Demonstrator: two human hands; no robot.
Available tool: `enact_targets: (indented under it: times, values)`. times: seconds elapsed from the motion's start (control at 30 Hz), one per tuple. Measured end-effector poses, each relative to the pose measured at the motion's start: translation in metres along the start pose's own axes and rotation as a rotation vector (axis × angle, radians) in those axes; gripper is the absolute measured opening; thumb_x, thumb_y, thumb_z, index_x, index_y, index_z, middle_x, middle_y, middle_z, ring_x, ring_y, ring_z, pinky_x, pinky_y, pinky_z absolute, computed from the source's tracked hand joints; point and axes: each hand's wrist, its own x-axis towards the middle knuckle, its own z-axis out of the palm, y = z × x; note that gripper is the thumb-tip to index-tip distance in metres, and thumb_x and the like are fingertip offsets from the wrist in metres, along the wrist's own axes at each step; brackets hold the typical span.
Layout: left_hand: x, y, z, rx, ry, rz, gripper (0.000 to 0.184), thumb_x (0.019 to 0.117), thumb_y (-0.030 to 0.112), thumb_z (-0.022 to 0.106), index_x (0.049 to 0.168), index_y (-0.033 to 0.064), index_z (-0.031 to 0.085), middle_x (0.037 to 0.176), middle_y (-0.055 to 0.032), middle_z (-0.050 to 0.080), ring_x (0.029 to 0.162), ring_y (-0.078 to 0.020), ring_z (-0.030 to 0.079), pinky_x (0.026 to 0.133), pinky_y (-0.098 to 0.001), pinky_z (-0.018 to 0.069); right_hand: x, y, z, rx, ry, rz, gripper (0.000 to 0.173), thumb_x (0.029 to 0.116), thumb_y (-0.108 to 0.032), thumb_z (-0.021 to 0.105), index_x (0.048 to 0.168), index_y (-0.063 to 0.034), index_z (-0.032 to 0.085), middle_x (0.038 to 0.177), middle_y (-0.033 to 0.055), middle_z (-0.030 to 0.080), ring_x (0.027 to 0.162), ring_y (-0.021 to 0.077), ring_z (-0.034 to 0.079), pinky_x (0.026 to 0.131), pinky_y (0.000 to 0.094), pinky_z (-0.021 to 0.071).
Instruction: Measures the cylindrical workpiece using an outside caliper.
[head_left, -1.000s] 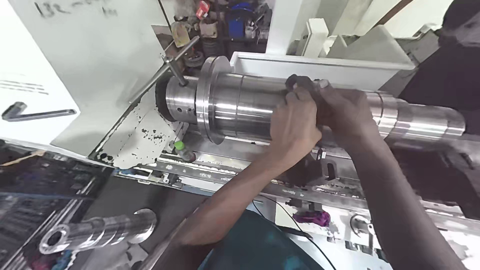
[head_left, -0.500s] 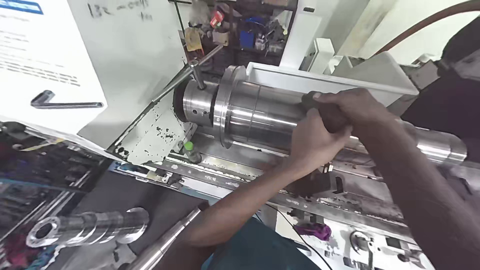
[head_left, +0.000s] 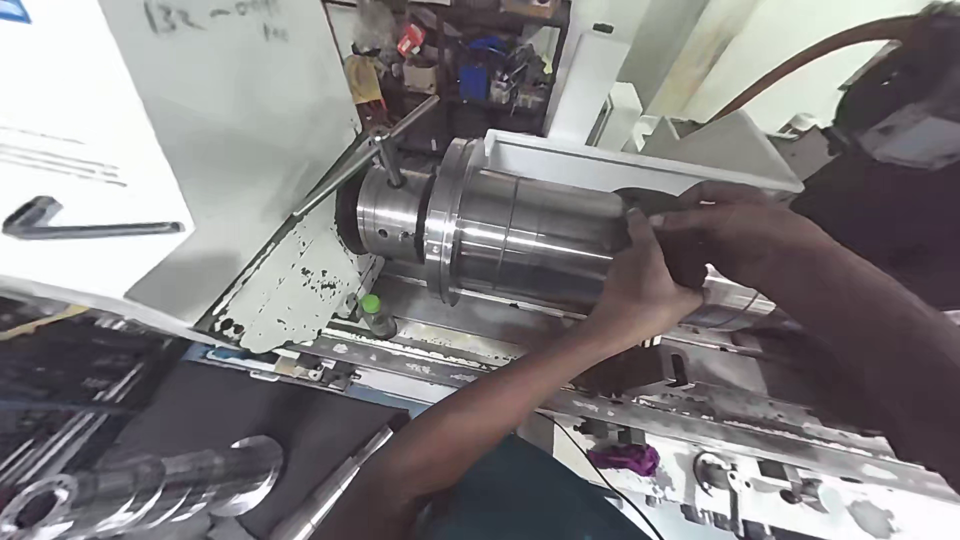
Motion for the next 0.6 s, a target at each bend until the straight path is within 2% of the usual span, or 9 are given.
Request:
enact_targets:
  times: [0.13,0.2,0.27,0.3,0.37,0.43,0.47,0.53,0.6]
  values:
    - [0.006,-0.001,-0.008,0.086,-0.008,0.015,0.104,0.0736,0.026,0.087,0.154,0.0000,0.027,0.109,-0.0184,0.069,0.101,-0.0295,0.070,0.085,-0.0508,0.0589,-0.012,0.004,-0.008,0.109,-0.029,-0.120,0.022,0.0875,-0.009,0.075,0.106,-0.0071,0.064,0.091,0.0059,0.071,0.079,0.0157,0.071,0.073,0.0347,0.0629]
    - [0.015,-0.008,-0.014,0.127,-0.029,0.057,0.077,0.0765,0.034,0.084,0.138,0.0027,0.050,0.101,-0.0136,0.071,0.094,-0.0262,0.071,0.081,-0.0519,0.0587,-0.016,0.015,-0.009,0.276,-0.053,-0.147,0.020,0.0909,-0.011,0.069,0.111,-0.0054,0.068,0.097,0.0074,0.073,0.086,0.0171,0.072,0.080,0.0372,0.0625]
    - [0.023,-0.011,-0.023,0.107,-0.106,0.046,0.053,0.0789,0.035,0.083,0.120,0.0087,0.064,0.093,-0.0084,0.071,0.080,-0.0210,0.070,0.070,-0.0484,0.0596,-0.020,0.028,-0.004,0.379,-0.048,-0.189,0.027,0.0937,-0.011,0.063,0.119,-0.0040,0.070,0.106,0.0082,0.073,0.094,0.0176,0.071,0.086,0.0379,0.0606]
    - [0.026,-0.013,-0.029,0.052,-0.161,0.026,0.043,0.0810,0.029,0.081,0.116,0.0088,0.066,0.089,-0.0080,0.071,0.068,-0.0184,0.068,0.058,-0.0426,0.0579,-0.023,0.033,0.000,0.395,-0.044,-0.231,0.029,0.0953,-0.008,0.060,0.122,-0.0030,0.070,0.112,0.0084,0.073,0.099,0.0178,0.070,0.088,0.0379,0.0598]
    - [0.030,-0.014,-0.046,-0.110,-0.294,-0.047,0.034,0.0849,0.011,0.077,0.117,0.0050,0.066,0.084,-0.0093,0.069,0.053,-0.0142,0.058,0.044,-0.0300,0.0487,-0.025,0.048,0.005,0.324,-0.057,-0.386,0.040,0.0894,0.000,0.057,0.127,-0.0038,0.069,0.126,0.0072,0.068,0.110,0.0168,0.067,0.091,0.0371,0.0588]
    - [0.032,-0.018,-0.061,-0.273,-0.374,-0.089,0.031,0.0845,-0.002,0.072,0.114,0.0019,0.065,0.078,-0.0081,0.065,0.048,-0.0098,0.053,0.040,-0.0218,0.0444,-0.022,0.057,0.001,0.171,-0.086,-0.484,0.056,0.0824,0.003,0.064,0.138,-0.0083,0.063,0.149,0.0083,0.049,0.122,0.0183,0.060,0.096,0.0355,0.0584]
    - [0.032,-0.022,-0.065,-0.330,-0.396,-0.104,0.031,0.0842,-0.005,0.070,0.114,0.0012,0.065,0.078,-0.0078,0.064,0.047,-0.0089,0.052,0.040,-0.0209,0.0443,-0.021,0.059,-0.001,0.069,-0.083,-0.505,0.063,0.0808,0.001,0.070,0.142,-0.0097,0.060,0.153,0.0104,0.044,0.122,0.0191,0.061,0.094,0.0349,0.0593]
    - [0.034,-0.027,-0.068,-0.398,-0.416,-0.117,0.036,0.0844,-0.007,0.071,0.119,0.0007,0.063,0.080,-0.0083,0.065,0.048,-0.0084,0.052,0.042,-0.0205,0.0451,-0.018,0.051,0.000,-0.203,-0.013,-0.571,0.063,0.0809,-0.005,0.079,0.140,-0.0079,0.057,0.147,0.0148,0.049,0.108,0.0200,0.068,0.085,0.0357,0.0630]
    - [0.034,-0.030,-0.067,-0.436,-0.426,-0.117,0.042,0.0836,-0.008,0.071,0.124,0.0014,0.062,0.082,-0.0085,0.066,0.049,-0.0085,0.053,0.042,-0.0210,0.0460,-0.013,0.047,0.007,-0.465,0.134,-0.688,0.049,0.0805,-0.008,0.079,0.128,-0.0079,0.069,0.139,0.0166,0.056,0.102,0.0249,0.068,0.082,0.0440,0.0611]
